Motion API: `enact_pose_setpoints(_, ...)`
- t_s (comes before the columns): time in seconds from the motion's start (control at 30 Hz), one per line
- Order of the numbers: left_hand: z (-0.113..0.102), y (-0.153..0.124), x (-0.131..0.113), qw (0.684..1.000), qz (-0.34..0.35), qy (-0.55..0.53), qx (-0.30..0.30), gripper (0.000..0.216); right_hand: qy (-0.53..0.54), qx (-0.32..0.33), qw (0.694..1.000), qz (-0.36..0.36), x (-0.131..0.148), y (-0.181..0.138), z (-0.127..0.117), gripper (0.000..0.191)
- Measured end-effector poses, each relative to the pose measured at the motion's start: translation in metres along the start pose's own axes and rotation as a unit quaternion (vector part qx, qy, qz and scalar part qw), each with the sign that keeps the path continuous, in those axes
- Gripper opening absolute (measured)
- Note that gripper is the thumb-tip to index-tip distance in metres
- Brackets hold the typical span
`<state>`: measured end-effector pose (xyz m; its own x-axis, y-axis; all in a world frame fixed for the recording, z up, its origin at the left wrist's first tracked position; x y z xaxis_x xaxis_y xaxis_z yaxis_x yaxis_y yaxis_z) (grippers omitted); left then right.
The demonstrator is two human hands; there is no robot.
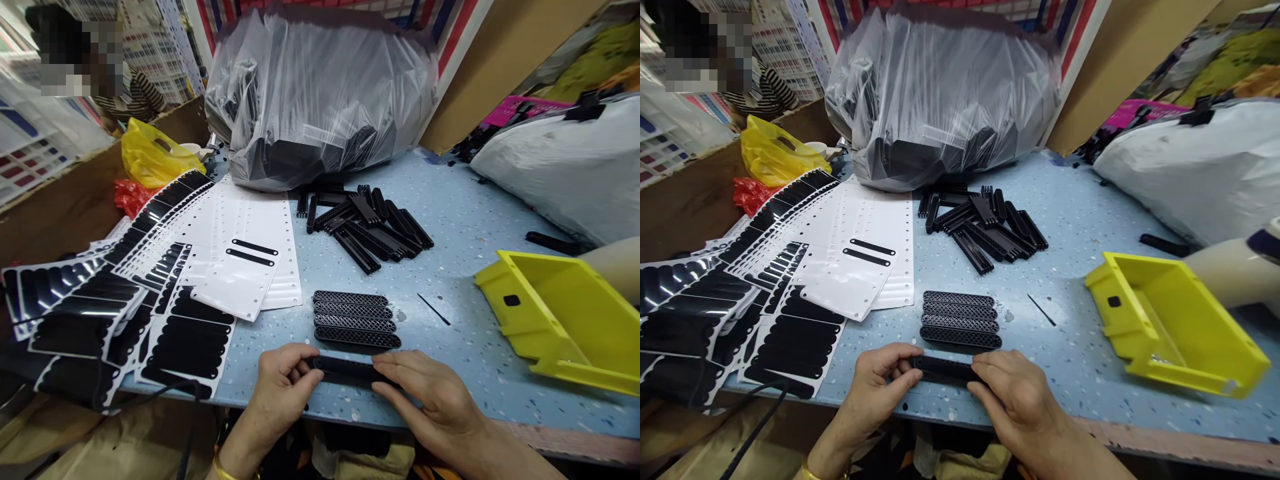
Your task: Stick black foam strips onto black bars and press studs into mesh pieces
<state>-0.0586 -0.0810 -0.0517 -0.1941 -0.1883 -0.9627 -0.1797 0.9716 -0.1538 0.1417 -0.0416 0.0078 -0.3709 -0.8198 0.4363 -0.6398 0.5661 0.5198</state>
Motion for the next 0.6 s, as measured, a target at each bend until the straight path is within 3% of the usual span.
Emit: enact_pose_setpoints(0.6, -0.0017, 0.0008, -0.0013, 1.0, 0.004, -0.013, -0.011, 0.024, -0.02, 0.043, 0.999, 0.003, -0.0002, 0.003, 0.002, 0.023)
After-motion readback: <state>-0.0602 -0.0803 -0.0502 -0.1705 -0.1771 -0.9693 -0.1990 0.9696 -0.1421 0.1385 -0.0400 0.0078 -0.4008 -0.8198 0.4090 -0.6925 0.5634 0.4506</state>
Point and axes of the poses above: each hand's wrist, its own y-axis towards the middle knuckle, its own z-axis out of the palm, x = y × z, the point moved 6 cm from there along y, towards the middle knuckle, and after that the axes turned 3 degrees about -z, right-handed, at the moved point
